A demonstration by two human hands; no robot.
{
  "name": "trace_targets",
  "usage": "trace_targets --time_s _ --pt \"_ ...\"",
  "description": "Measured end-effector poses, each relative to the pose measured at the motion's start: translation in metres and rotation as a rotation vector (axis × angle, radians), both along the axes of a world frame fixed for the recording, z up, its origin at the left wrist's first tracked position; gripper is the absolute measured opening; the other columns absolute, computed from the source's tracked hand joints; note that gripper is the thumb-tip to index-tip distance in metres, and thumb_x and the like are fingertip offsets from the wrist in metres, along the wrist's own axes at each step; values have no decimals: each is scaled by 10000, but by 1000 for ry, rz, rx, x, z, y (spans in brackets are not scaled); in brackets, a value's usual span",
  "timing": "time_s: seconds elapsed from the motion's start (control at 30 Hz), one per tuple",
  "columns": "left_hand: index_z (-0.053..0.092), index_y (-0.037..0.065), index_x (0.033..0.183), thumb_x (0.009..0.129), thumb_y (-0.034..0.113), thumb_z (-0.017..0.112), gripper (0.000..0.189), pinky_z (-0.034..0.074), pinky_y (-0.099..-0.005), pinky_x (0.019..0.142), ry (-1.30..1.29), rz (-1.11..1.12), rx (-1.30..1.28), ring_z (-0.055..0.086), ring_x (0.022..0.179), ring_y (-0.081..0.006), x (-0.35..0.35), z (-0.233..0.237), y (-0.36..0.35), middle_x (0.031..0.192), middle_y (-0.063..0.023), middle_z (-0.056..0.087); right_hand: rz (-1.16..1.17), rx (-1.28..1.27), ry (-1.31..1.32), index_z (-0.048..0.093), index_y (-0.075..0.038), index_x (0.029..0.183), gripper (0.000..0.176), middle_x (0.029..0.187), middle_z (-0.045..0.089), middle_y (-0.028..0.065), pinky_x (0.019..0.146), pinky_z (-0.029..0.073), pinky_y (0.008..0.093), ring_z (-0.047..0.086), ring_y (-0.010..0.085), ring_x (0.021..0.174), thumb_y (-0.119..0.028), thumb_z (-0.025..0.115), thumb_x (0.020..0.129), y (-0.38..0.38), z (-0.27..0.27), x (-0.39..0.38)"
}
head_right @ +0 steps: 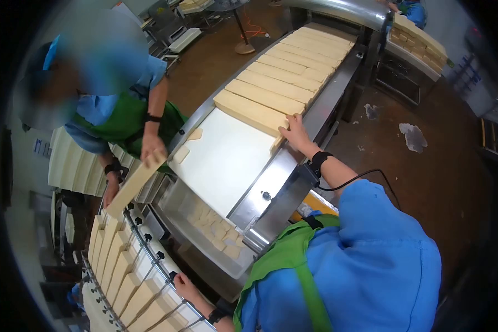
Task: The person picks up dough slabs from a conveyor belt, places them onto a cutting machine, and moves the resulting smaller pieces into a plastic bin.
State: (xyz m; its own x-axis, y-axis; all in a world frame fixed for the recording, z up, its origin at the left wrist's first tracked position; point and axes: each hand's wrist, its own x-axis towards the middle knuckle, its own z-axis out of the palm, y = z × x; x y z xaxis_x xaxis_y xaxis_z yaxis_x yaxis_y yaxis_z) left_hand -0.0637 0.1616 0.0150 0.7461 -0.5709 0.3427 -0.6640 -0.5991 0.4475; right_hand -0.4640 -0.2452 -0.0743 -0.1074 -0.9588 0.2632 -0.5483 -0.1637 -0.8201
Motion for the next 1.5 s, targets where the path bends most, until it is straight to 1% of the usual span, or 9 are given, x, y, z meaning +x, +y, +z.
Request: trace_targets --time_s 0.13,0.27,0.53,0.67,0.8,1.1,1.27,1.37,1.5 --pt "613 -14 890 816 156 554 195 459 -303 596 56 -259 -162 584 649 -236 -10 -16 -71 741 -149 608 46 131 302 473 49 1050 575 1072 419 227 795 439 402 520 355 929 -337 680 677 -25 4 6" --pt "615 -11 940 814 152 549 216 461 -331 725 308 -411 39 603 796 -269 -56 2 -180 876 -175 611 113 290 417 448 57 1027 595 1037 428 222 757 460 430 534 382 901 -333 695 653 -32 27 15" --pt "450 -28 1186 826 168 497 413 359 -383 942 94 -869 79 458 1095 -341 -102 -56 -429 1160 -223 495 170 262 446 399 58 1008 561 961 442 226 656 489 426 554 390 797 -257 704 658 -33 26 20" --pt "439 -41 1144 787 109 515 395 369 -423 914 -37 -940 89 459 1058 -362 -120 -68 -545 1111 -227 503 206 251 490 389 59 992 574 931 435 205 600 508 395 578 353 751 -262 724 654 -35 28 19" --pt "478 -22 1102 758 101 506 366 391 -416 878 -9 -838 363 475 1012 -337 -129 -78 -621 1044 -190 516 241 296 454 378 61 1018 597 956 422 206 605 505 395 573 359 752 -260 725 654 -37 37 16" --pt "559 32 1041 637 254 591 462 387 -408 864 -62 -584 603 467 1032 -289 -127 -54 -608 1063 -127 523 342 294 456 373 78 1069 661 993 422 201 622 497 399 572 348 780 -267 727 630 -40 43 13" --pt "578 15 973 593 253 670 457 401 -406 853 76 -318 621 514 970 -300 -75 -20 -498 1012 -159 545 654 250 456 360 33 1174 763 1114 406 222 761 469 417 536 376 910 -310 730 602 -57 45 7" --pt "539 1 948 567 270 712 498 414 -394 825 189 -324 408 519 948 -310 -48 -41 -412 993 -179 544 739 332 519 352 -12 1208 805 1169 391 226 841 441 418 496 388 993 -304 737 565 -70 43 17" --pt "425 1 967 634 188 723 484 419 -339 760 610 -220 -318 509 890 -212 -52 -81 -321 909 -116 513 862 242 557 354 -32 1214 795 1172 393 208 847 434 421 491 393 976 -225 738 545 -69 49 61"
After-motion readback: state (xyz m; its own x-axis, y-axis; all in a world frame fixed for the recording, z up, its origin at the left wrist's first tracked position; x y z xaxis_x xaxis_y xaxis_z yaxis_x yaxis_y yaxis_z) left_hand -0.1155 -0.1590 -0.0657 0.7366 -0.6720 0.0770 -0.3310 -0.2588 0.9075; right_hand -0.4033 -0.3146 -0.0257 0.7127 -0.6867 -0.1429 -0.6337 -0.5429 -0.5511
